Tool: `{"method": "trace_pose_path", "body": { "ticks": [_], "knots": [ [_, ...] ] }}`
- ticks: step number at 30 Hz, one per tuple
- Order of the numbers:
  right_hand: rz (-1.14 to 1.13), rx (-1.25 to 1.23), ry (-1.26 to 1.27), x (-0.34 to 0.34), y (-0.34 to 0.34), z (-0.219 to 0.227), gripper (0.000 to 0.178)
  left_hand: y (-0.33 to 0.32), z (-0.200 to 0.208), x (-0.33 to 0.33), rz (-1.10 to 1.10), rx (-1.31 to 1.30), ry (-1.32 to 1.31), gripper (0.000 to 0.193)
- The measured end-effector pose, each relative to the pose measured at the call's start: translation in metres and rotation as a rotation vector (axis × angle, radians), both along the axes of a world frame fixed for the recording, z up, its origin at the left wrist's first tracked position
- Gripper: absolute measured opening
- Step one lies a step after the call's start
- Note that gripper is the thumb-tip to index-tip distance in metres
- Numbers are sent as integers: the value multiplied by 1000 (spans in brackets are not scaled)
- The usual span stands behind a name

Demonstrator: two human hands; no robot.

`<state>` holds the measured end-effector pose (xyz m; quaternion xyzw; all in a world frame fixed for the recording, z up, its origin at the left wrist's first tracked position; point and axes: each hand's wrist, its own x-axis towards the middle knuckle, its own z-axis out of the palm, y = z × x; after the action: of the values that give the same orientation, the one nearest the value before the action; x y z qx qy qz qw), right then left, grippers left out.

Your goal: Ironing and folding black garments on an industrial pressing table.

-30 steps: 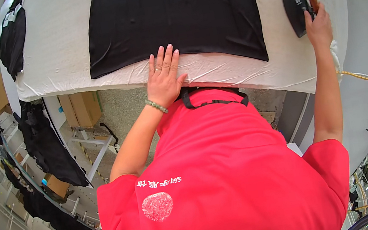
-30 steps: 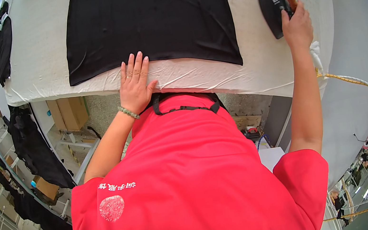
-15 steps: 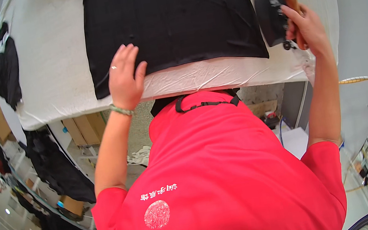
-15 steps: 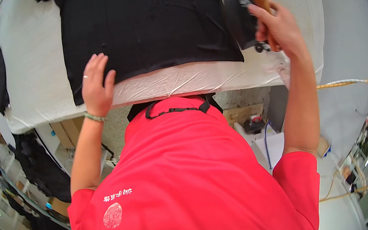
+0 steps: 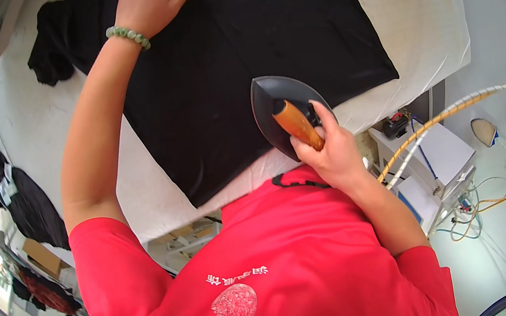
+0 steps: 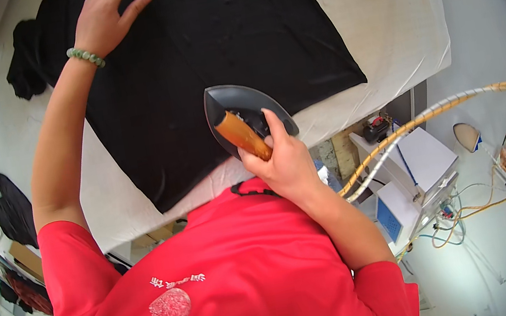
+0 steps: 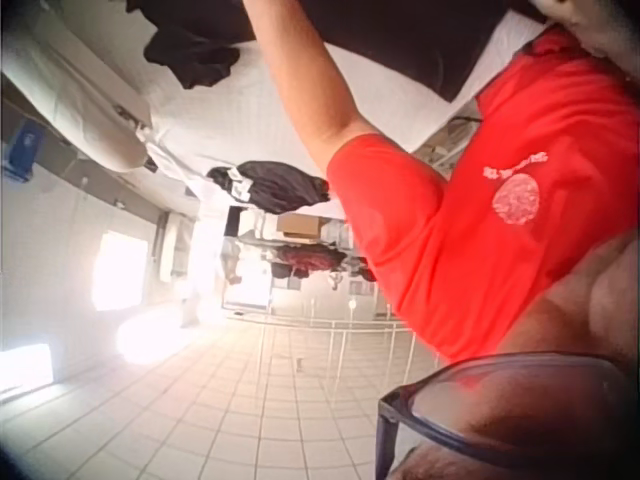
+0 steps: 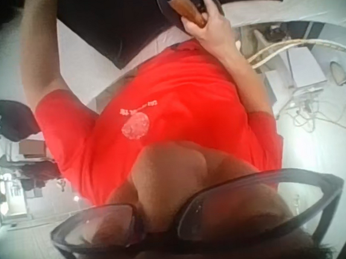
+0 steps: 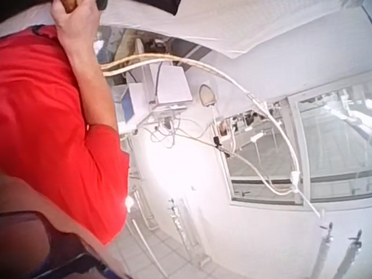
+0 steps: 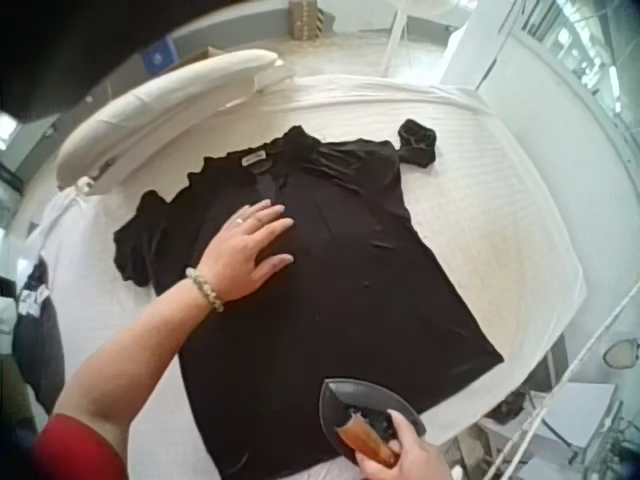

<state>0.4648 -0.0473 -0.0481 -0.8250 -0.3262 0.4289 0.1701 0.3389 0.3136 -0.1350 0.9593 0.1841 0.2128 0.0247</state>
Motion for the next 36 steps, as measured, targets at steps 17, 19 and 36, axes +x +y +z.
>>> {"method": "trace_pose_path", "body": {
  "ticks": [17, 19, 36],
  "knots": [
    [-62, 84, -36, -14, 172, -28, 62, 191, -38, -4, 191, -172, -48, 32],
    [-56, 114, -48, -10, 198, -20, 62, 189, -10, 5, 261, -389, 173, 37],
    [59, 93, 143, 27, 347, 0, 45, 210, -28, 9, 291, -679, -14, 28]
  ]
}}
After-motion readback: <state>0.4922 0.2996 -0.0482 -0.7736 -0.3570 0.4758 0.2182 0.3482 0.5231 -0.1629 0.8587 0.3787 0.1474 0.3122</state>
